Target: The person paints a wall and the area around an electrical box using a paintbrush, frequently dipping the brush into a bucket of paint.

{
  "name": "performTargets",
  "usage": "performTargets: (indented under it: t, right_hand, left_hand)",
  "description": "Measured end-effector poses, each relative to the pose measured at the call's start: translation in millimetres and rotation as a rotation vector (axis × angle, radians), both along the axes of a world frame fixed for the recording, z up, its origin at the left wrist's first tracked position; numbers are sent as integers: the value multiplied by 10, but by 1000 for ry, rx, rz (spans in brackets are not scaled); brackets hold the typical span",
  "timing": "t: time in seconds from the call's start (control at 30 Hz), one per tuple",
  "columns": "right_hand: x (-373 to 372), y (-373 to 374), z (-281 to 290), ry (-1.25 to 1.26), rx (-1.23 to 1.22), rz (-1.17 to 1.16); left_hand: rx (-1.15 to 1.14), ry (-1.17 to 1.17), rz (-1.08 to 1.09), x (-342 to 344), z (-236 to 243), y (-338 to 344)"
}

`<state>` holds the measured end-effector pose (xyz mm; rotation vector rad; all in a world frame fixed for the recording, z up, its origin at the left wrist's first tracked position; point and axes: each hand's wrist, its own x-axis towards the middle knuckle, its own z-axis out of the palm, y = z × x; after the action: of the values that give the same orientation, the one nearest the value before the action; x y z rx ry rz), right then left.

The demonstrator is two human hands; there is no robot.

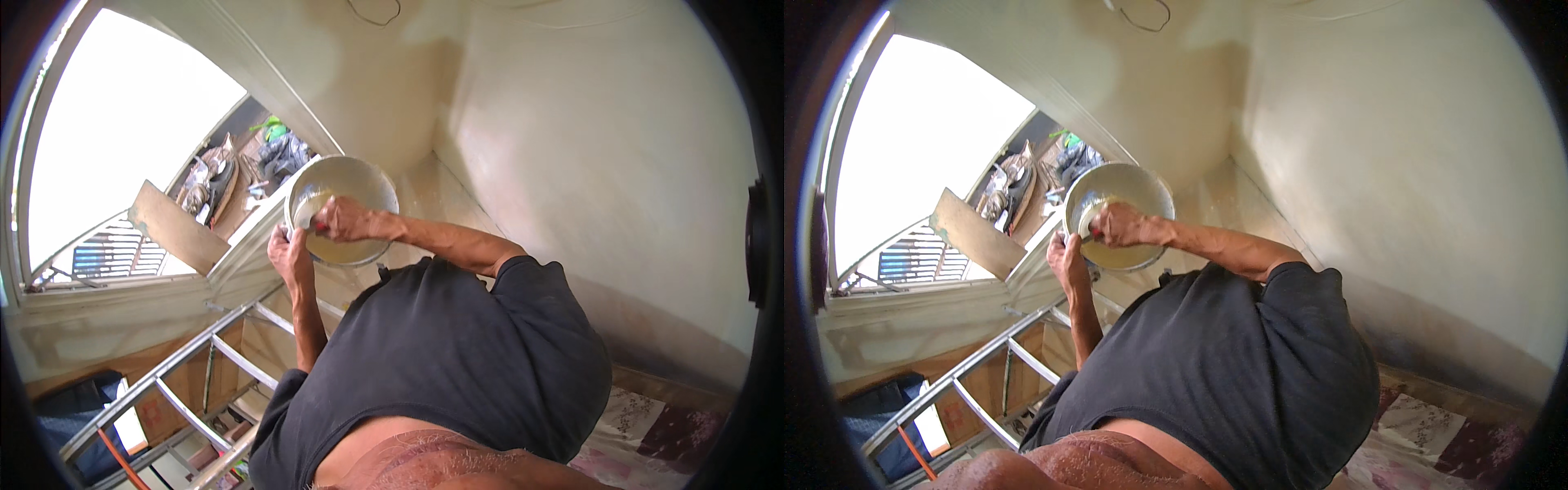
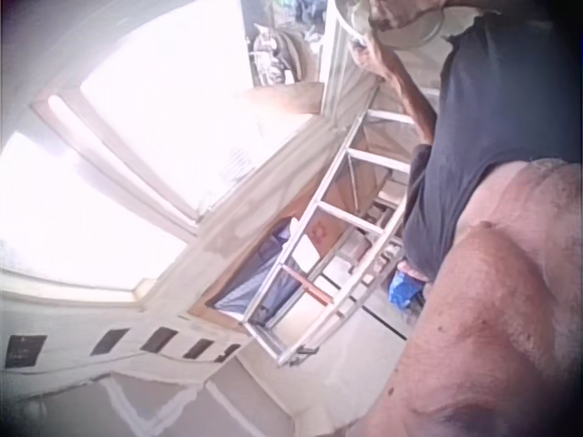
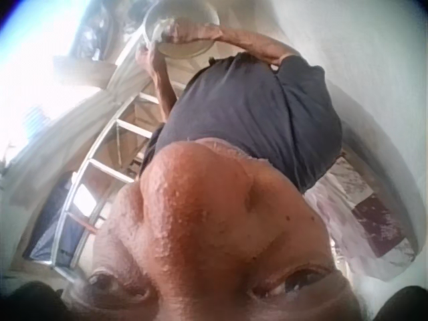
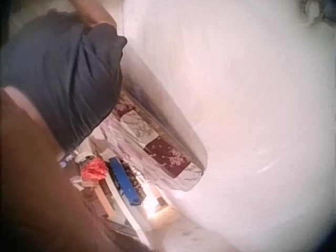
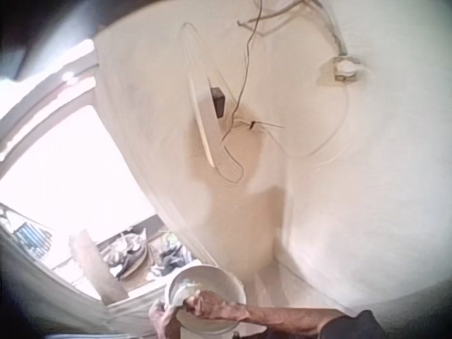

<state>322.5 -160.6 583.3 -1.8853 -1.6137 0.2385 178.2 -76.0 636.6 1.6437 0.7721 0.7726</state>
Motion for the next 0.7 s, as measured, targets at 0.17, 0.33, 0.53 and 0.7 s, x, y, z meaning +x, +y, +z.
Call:
performTargets:
  t: [0.17,0.33,0.53,0.7]
  right_hand:
    - [183,-324,424,208,207,-146]
    - [340,-588,575,471,78,-356]
    - [356,-637,456,1305,238,-448]
    - [308,-550,233,1314,211,-469]
  left_hand:
    - [-44,10,13,-37,56,-65]
    - [-68,67,74,-29,-90,-102]
    - [-189,12,113,-42,-324,-116]
    - [-263,-62,157,-3,-406,-172]
